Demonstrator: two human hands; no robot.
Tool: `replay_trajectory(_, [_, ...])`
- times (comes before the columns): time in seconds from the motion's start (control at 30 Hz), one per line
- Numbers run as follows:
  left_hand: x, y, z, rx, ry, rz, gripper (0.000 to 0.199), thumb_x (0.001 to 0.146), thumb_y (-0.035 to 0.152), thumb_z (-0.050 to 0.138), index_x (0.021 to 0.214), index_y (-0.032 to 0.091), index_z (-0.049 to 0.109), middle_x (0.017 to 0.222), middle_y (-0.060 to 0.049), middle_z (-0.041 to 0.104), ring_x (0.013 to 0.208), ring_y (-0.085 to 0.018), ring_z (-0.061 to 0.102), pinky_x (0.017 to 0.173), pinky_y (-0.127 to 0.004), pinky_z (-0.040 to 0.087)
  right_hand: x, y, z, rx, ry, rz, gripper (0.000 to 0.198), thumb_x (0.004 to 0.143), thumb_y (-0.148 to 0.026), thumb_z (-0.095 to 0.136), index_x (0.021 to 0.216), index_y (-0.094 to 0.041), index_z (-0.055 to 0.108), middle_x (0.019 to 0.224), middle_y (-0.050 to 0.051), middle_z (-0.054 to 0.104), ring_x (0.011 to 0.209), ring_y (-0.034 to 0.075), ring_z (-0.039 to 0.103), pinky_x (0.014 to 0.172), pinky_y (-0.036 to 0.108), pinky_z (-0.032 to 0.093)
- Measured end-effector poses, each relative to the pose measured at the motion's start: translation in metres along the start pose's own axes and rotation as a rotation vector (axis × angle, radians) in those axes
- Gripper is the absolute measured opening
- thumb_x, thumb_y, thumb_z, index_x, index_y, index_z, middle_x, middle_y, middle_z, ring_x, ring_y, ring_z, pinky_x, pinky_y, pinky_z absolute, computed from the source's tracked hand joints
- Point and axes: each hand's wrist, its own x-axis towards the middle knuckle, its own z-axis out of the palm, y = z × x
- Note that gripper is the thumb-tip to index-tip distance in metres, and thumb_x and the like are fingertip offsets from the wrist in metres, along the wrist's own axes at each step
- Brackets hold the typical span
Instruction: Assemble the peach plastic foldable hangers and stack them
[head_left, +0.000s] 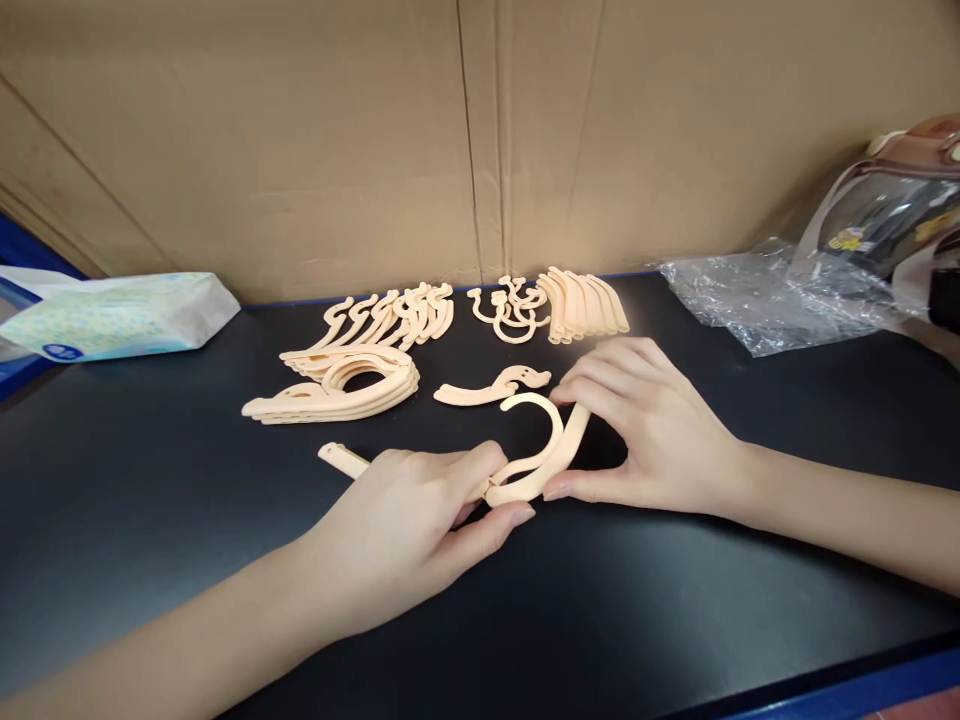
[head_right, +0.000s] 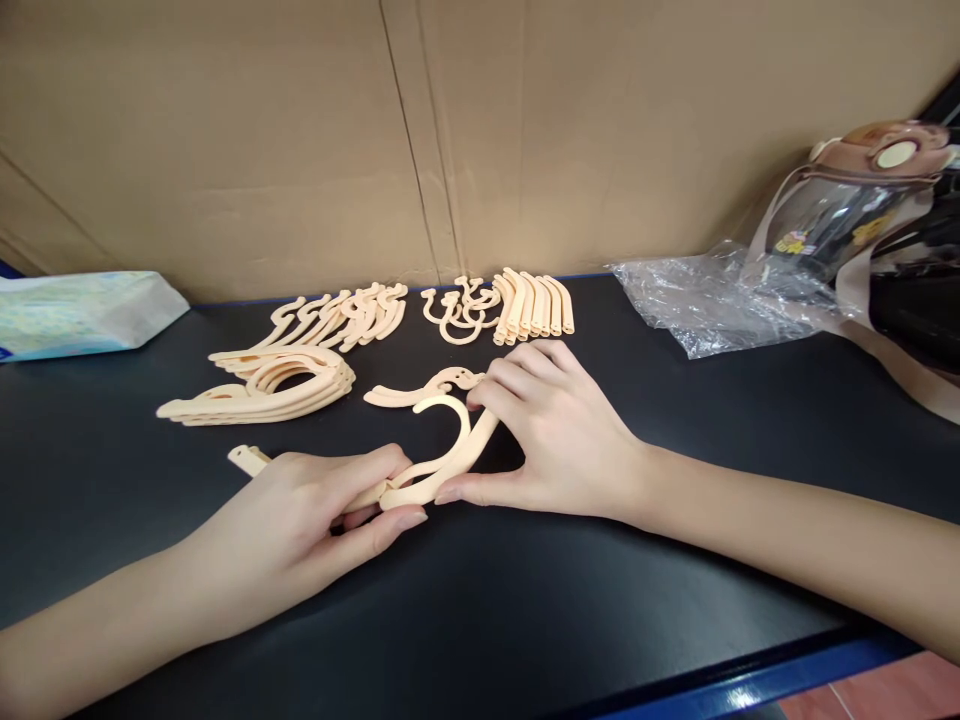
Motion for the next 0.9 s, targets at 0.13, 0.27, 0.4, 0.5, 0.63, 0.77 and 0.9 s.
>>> replay_trajectory(0.13, [0.0009,-0.0018,0.0014,0.044,-0.004,0.051,0.027,0.096,0.032,0.050,0.076,0.023,0.034,0.053,0.011,0.035,0.039,-0.007,0.033,0.042,-0.020,0.018,0.0004,0.0002,0.0001,-0.006,0.006,0.006,0.061,0.078,-0.068,0.062,0.100,-0.012,0.064,0.095,0.009,0.068,0.095,0.025,0.059,0.090,0.041,0.039])
replay_trajectory(0.27, [0.0023,-0.0001,0.0005,0.048,-0.014,0.048,0.024,0.096,0.031,0.048,0.076,0.023,0.037,0.053,0.010,0.036,0.040,-0.008,0.034,0.042,-0.021,0.019,0.0008,0.0010,-0.0004,-0.010,0.015,-0.002,0.067,0.078,-0.071,0.060,0.112,-0.013,0.060,0.105,0.013,0.066,0.103,0.028,0.058,0.094,0.045,0.039])
replay_trajectory(0.4, [0.0014,0.0014,-0.0006,0.046,-0.004,0.040,0.026,0.096,0.031,0.048,0.075,0.023,0.037,0.053,0.010,0.038,0.039,-0.008,0.035,0.042,-0.021,0.019,0.0005,0.0006,-0.0040,-0.030,0.080,-0.051,0.063,0.083,-0.067,0.057,0.121,-0.017,0.055,0.125,0.017,0.058,0.114,0.031,0.054,0.095,0.050,0.040])
replay_trajectory(0.5, [0.0001,0.0006,0.0001,0.049,0.017,0.041,0.025,0.096,0.032,0.049,0.075,0.022,0.039,0.052,0.010,0.038,0.039,-0.008,0.035,0.042,-0.021,0.020,-0.0009,-0.0015,-0.0077,-0.080,0.155,-0.114,0.041,0.090,-0.049,0.058,0.116,-0.018,0.057,0.110,0.014,0.063,0.100,0.027,0.060,0.081,0.042,0.045])
replay_trajectory(0.63, [-0.0010,-0.0011,0.0017,0.110,0.096,0.092,0.027,0.096,0.033,0.051,0.074,0.021,0.041,0.052,0.010,0.040,0.039,-0.007,0.036,0.042,-0.022,0.021,-0.0024,-0.0045,-0.0088,-0.106,0.110,-0.299,0.025,0.096,-0.034,0.054,0.111,-0.016,0.059,0.075,0.002,0.065,0.064,0.015,0.054,0.062,0.030,0.039])
replay_trajectory(0.77, [-0.0011,-0.0006,0.0013,0.178,0.110,0.187,0.024,0.097,0.039,0.053,0.083,0.019,0.052,0.058,0.007,0.050,0.045,-0.009,0.046,0.045,-0.024,0.029,-0.0017,-0.0045,-0.0064,-0.056,0.041,-0.309,0.028,0.099,-0.039,0.048,0.105,-0.015,0.063,0.079,0.003,0.068,0.064,0.015,0.051,0.060,0.029,0.038])
replay_trajectory(0.9, [-0.0004,0.0014,-0.0004,0.224,0.089,0.279,0.020,0.098,0.035,0.052,0.095,0.016,0.057,0.069,0.004,0.060,0.055,-0.012,0.056,0.050,-0.026,0.036,-0.0009,-0.0008,-0.0051,0.023,0.016,-0.214,0.032,0.100,-0.040,0.045,0.094,-0.015,0.064,0.078,0.005,0.066,0.070,0.016,0.052,0.063,0.029,0.041])
